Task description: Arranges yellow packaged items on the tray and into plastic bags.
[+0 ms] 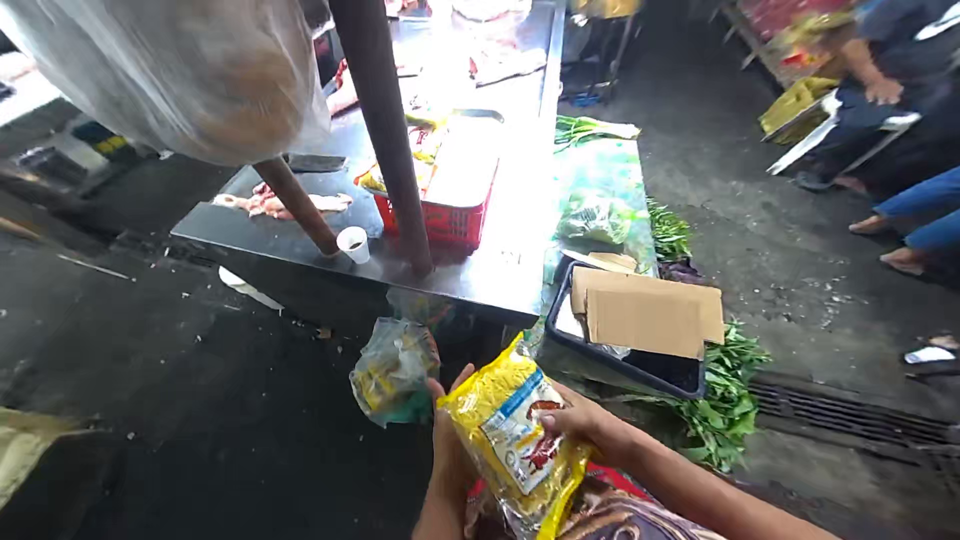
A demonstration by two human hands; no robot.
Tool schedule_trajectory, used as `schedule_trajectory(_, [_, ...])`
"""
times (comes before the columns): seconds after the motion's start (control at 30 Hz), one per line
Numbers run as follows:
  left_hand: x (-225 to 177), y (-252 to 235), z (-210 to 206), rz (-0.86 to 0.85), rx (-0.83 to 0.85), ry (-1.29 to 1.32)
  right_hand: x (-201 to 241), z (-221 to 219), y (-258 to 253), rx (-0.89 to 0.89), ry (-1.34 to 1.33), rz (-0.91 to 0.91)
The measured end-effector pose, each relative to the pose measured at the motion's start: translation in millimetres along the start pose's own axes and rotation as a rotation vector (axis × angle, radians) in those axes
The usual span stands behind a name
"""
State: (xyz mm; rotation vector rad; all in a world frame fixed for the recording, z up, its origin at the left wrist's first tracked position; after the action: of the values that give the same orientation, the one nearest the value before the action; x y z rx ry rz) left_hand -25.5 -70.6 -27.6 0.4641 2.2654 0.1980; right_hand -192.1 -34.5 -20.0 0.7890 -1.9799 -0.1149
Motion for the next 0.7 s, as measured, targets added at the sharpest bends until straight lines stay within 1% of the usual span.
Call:
schedule_trajectory(0.07, [9.9,16.7,2.8,0.076,-0.078,-0.133,3.6,13.6,-5.5,-0.102,0.026,0.013])
schedule_trajectory(0.13, [28.2,20.1,10.2,0.112,-0.146,-0.215,6.7,23.7,-14.0,-0.185,0.098,-0.038])
schedule_trajectory(0.2, [39.0,7.8,13.2,0.069,-0.239,-0.162,15.6,30.8,-23.9,-0.182,0.183,-0.073])
schedule_trajectory(0.3, [33.2,-16.8,9.4,-0.001,-0.266,-0.113,38.5,39.3,-40.8,-0.134,0.232,-0.058])
schedule_trajectory(0.4, [19.7,-41.8,-7.9,-0.056,-0.290,-0.076,65.3,53.4,-54.3,-0.117,0.193,-0.045])
schedule_trajectory(0.5, [7.2,-73.4,-32.6,-0.167,-0.327,-0.068,95.8,69.7,-63.5,-0.069,0.134,-0.024])
schedule_trajectory(0.57, [1.5,-95.3,-50.1,-0.241,-0.351,-0.085,116.3,83.4,-70.2,-0.048,0.091,0.025])
schedule_trajectory(0.63, [1.7,-117.2,-67.8,-0.250,-0.350,-0.051,137.9,102.2,-79.1,-0.064,0.099,0.102])
schedule_trajectory(0.7, [0.3,-137.5,-85.8,-0.199,-0.311,-0.032,158.4,119.6,-87.2,-0.054,0.113,0.168])
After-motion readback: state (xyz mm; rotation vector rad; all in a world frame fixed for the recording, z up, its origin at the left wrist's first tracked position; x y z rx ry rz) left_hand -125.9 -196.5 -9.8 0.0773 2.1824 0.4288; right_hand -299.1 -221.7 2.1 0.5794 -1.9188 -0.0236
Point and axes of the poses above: each hand's wrist, its own y-axis away from the middle knuckle, its own z-axis out of the back of the hand, x = y × z, the point moved 8 cm from there along -y, towards the middle knuckle, and after that the axes turned 5 degrees about -z, right-handed, at the moved point
